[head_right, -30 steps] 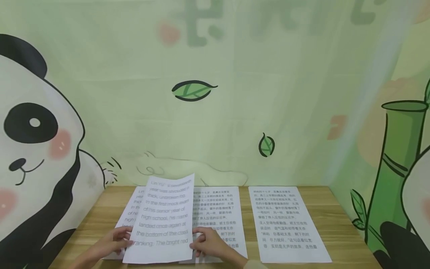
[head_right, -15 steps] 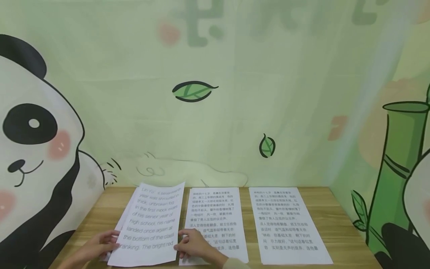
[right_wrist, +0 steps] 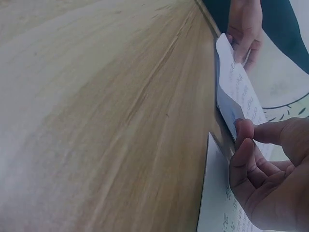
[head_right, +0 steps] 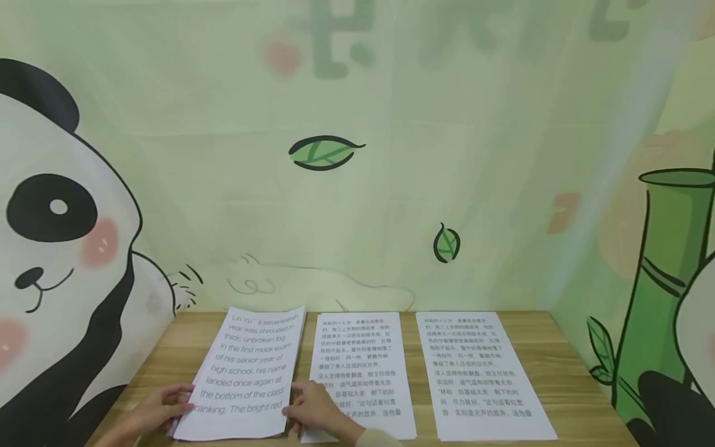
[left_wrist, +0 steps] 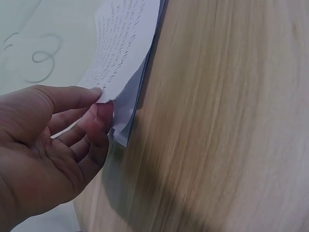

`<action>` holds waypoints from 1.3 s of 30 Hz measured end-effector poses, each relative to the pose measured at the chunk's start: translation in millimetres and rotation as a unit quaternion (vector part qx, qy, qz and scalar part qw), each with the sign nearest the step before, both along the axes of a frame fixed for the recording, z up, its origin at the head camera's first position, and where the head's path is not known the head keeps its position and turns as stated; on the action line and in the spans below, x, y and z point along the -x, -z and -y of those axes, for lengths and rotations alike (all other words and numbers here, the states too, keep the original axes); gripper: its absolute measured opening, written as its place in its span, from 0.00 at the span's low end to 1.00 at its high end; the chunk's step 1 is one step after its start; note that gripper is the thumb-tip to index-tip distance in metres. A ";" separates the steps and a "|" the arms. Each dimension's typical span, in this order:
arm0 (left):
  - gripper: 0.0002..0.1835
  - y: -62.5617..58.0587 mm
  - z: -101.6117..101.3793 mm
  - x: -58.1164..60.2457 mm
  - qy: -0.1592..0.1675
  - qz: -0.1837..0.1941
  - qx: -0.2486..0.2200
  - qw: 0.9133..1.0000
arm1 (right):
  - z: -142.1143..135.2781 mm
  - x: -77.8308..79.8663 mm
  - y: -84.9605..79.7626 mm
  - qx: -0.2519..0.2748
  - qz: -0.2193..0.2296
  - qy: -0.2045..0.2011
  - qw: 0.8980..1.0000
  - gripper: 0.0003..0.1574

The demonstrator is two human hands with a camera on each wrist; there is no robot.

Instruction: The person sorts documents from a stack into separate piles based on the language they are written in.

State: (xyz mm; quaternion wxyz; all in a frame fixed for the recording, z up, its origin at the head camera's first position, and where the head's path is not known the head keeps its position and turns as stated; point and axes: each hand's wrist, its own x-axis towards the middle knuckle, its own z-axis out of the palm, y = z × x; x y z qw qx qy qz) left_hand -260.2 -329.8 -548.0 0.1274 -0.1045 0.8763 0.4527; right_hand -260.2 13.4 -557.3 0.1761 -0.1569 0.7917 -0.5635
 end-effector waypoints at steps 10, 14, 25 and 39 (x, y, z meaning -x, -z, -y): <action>0.22 2.0 -3.3 -1.4 0.005 -0.066 0.053 0.996 | 1.1 -3.5 -2.4 -0.014 -0.007 -0.007 1.000 0.40; 0.19 -1.0 -1.8 -2.5 0.007 -0.102 0.068 0.992 | -1.1 -3.4 -3.4 -0.012 -0.015 -0.010 1.000 0.40; 0.17 -15.5 -30.2 -2.6 0.025 -0.130 0.051 0.990 | -44.4 -2.5 -5.8 -0.056 -0.047 -0.006 0.997 0.36; 0.17 -21.6 -106.7 -8.5 0.168 -0.121 -0.020 0.978 | -120.2 -11.6 -3.5 -0.059 -0.049 0.032 0.997 0.32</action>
